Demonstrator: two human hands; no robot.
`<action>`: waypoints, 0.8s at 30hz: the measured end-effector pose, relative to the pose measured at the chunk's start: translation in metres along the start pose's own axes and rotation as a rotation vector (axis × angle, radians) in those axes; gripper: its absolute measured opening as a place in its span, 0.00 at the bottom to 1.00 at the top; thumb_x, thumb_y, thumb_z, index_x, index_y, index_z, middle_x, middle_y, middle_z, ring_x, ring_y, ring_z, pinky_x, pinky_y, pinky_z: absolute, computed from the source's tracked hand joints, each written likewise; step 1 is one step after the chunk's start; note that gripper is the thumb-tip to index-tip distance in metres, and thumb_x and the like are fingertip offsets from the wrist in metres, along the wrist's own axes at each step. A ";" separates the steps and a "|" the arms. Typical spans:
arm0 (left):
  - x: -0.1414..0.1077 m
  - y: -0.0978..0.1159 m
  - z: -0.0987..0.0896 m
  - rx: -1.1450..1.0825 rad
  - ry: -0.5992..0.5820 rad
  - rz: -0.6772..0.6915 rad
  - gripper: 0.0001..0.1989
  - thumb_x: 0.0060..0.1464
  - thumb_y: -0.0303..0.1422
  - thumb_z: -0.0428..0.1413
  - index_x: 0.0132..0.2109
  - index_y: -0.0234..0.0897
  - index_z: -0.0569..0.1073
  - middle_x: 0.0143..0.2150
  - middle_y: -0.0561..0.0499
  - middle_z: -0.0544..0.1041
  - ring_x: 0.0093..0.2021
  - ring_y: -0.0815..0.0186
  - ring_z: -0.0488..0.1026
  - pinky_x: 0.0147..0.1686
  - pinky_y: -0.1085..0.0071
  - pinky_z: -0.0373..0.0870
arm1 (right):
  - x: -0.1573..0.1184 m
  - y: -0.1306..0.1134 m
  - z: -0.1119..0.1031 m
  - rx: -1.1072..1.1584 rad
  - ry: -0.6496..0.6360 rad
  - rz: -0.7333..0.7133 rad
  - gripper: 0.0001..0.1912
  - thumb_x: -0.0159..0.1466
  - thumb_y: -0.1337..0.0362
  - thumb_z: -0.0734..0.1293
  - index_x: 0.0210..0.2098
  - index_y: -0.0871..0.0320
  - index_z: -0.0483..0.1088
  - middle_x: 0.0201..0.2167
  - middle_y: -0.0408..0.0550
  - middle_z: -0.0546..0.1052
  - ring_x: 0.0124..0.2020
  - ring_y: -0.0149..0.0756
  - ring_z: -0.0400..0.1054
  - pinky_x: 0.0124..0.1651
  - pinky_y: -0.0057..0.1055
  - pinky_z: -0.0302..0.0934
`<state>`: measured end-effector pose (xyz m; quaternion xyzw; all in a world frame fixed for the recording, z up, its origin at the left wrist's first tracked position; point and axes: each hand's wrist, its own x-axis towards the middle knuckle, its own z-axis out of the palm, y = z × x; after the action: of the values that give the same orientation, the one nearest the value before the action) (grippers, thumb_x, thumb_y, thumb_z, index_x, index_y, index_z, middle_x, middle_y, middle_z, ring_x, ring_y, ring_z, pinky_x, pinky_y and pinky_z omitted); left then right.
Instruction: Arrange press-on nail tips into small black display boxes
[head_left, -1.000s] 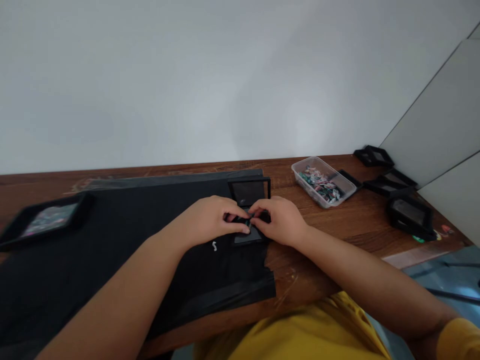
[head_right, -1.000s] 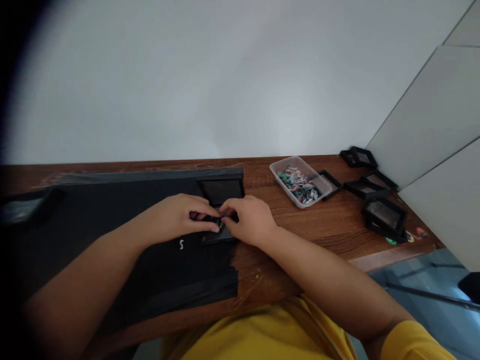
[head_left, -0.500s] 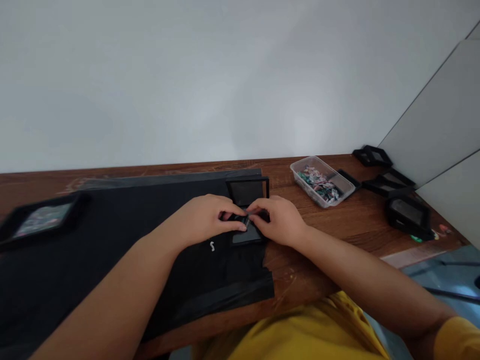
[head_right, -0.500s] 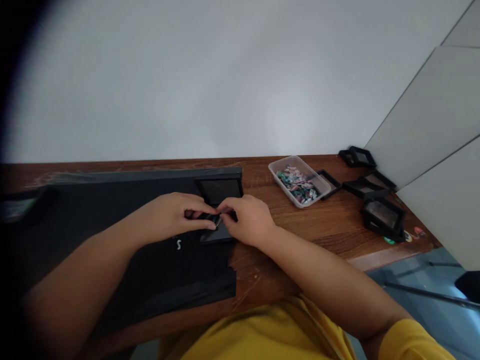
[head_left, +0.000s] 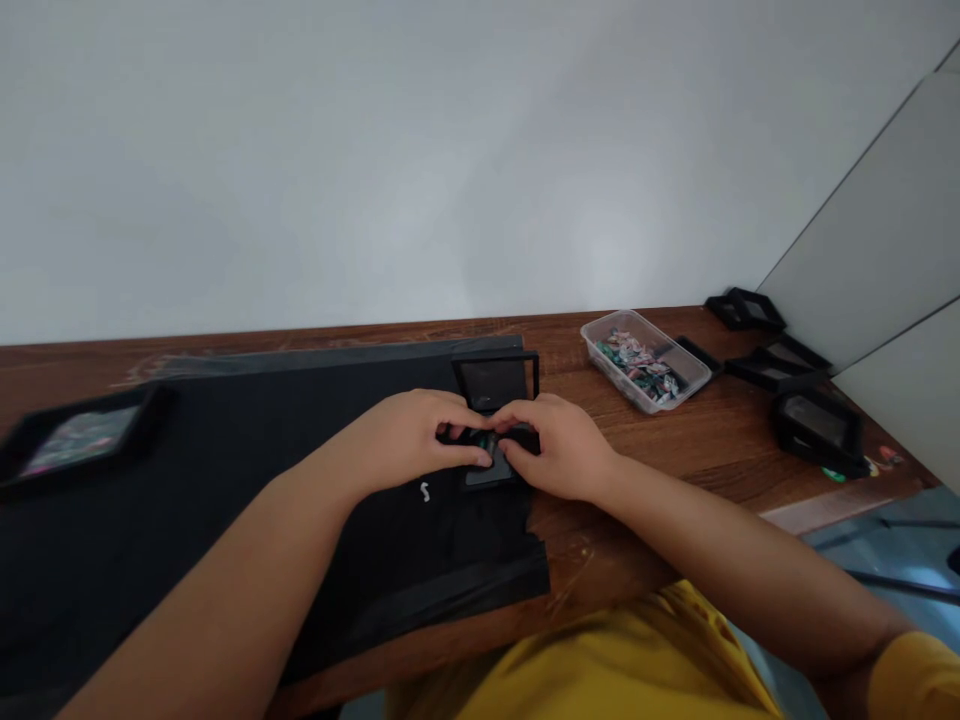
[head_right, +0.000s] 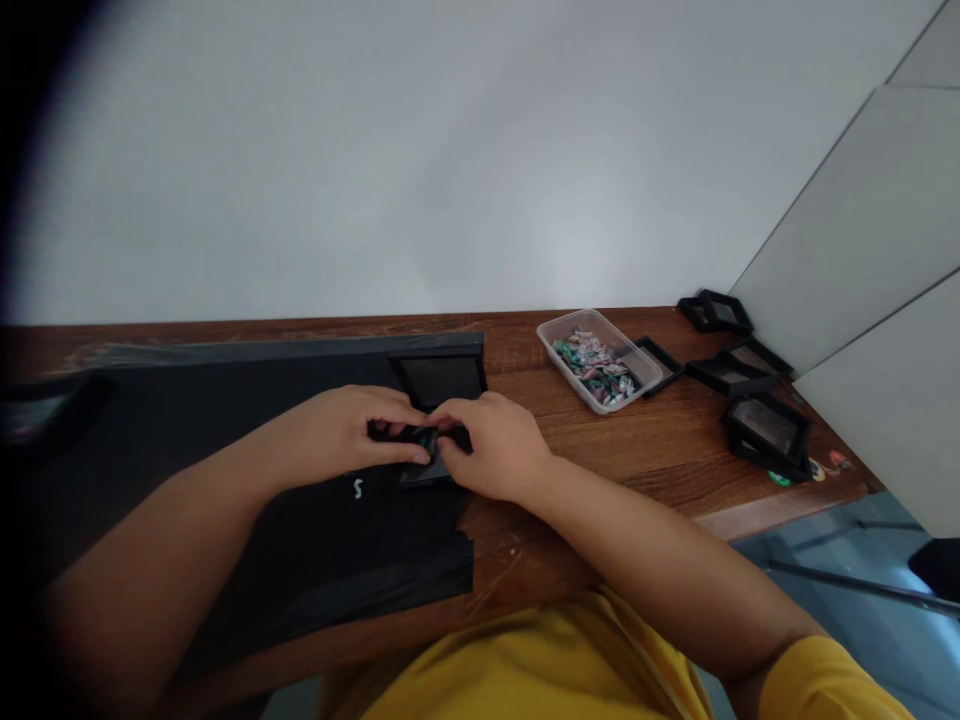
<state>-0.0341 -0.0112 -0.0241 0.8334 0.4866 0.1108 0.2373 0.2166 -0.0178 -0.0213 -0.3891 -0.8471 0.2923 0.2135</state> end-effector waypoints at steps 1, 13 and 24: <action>0.000 0.000 -0.001 -0.010 -0.013 0.001 0.25 0.60 0.62 0.64 0.47 0.50 0.90 0.37 0.50 0.83 0.36 0.61 0.77 0.37 0.68 0.66 | -0.001 0.000 0.000 0.008 0.021 -0.021 0.14 0.68 0.70 0.72 0.52 0.53 0.81 0.50 0.47 0.88 0.53 0.45 0.79 0.58 0.41 0.69; 0.004 -0.001 0.002 -0.080 -0.047 -0.119 0.32 0.55 0.65 0.66 0.57 0.51 0.89 0.35 0.52 0.79 0.33 0.63 0.72 0.35 0.69 0.66 | -0.003 0.010 -0.060 -0.084 0.749 -0.259 0.11 0.74 0.58 0.67 0.52 0.53 0.77 0.49 0.54 0.83 0.51 0.47 0.77 0.56 0.46 0.73; 0.002 0.003 0.001 -0.056 -0.052 -0.137 0.30 0.55 0.63 0.66 0.57 0.53 0.89 0.34 0.52 0.78 0.32 0.63 0.71 0.34 0.70 0.65 | 0.005 0.078 -0.108 -0.352 0.341 0.429 0.17 0.66 0.67 0.73 0.54 0.54 0.81 0.50 0.54 0.88 0.50 0.52 0.81 0.53 0.47 0.72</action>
<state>-0.0306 -0.0107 -0.0235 0.7938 0.5328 0.0863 0.2803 0.3191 0.0624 0.0080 -0.6331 -0.7353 0.1101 0.2154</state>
